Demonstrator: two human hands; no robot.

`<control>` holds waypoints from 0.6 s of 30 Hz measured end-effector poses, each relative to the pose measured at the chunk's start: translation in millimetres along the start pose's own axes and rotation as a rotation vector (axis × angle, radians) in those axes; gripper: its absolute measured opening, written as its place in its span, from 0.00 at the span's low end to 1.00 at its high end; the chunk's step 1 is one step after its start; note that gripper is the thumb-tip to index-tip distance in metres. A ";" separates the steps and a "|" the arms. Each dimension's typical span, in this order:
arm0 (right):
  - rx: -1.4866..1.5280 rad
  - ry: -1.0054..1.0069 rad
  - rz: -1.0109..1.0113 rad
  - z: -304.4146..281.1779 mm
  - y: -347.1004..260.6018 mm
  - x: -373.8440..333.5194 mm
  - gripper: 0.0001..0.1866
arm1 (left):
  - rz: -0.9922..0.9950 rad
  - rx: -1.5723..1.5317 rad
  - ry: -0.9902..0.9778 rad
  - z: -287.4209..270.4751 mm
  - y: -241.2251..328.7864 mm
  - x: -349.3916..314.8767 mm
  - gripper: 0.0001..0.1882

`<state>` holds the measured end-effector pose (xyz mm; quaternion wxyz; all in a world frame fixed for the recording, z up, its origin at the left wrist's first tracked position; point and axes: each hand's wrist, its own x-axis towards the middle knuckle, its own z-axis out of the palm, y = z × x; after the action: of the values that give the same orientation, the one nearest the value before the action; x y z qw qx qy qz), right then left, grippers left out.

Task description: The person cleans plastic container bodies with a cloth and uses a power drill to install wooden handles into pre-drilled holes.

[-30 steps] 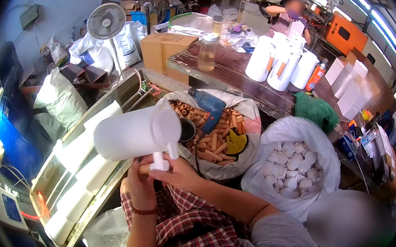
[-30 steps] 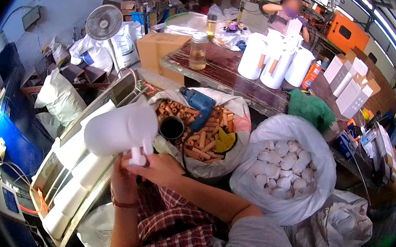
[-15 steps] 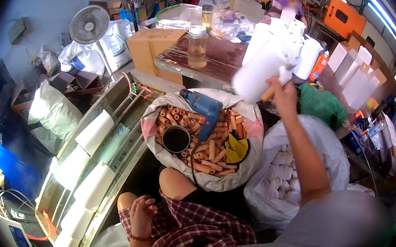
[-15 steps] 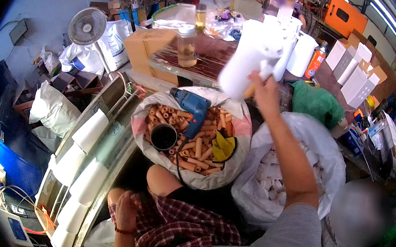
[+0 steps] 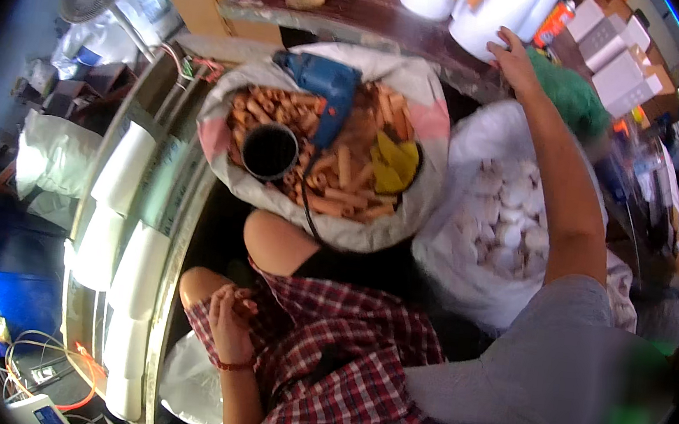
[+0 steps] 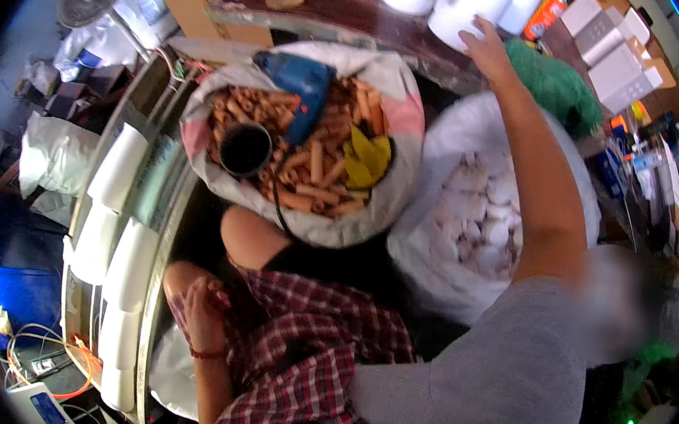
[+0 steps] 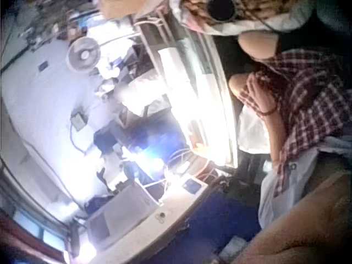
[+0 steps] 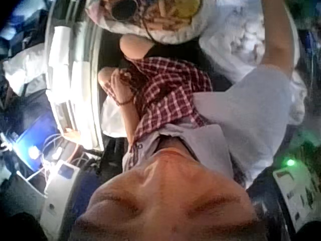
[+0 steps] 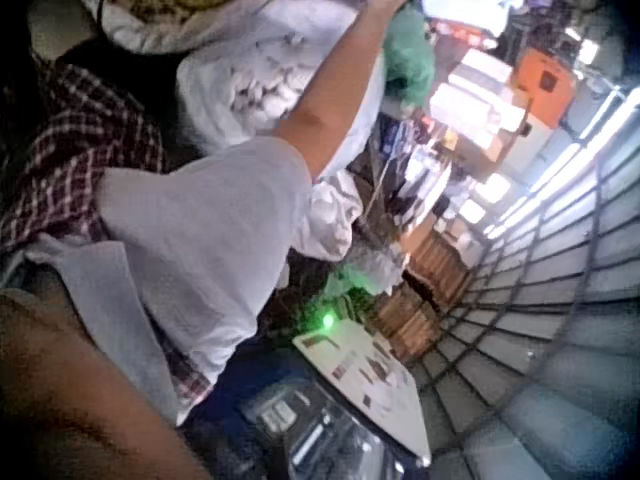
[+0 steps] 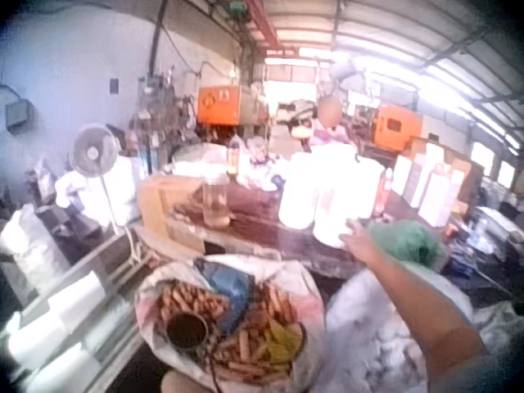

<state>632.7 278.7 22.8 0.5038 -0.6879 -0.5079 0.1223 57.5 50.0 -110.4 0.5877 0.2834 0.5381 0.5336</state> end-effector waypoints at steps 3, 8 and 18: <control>-0.077 -0.586 -0.062 -35.1 19.4 -88.3 0.25 | -0.147 -0.139 0.011 -3.9 0.3 -8.3 0.08; -0.504 -1.037 0.301 -56.6 30.6 -272.4 0.27 | -0.200 -0.155 -0.041 -11.5 -8.7 -6.0 0.07; -1.096 -0.665 -0.057 -12.2 23.7 -392.0 0.37 | -0.210 -0.080 -0.116 -15.5 -24.3 -4.4 0.06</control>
<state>476.6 -49.8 -125.6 -0.1023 -0.7573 -0.6439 0.0381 51.6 35.6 -135.1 0.6813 0.2322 0.5084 0.4728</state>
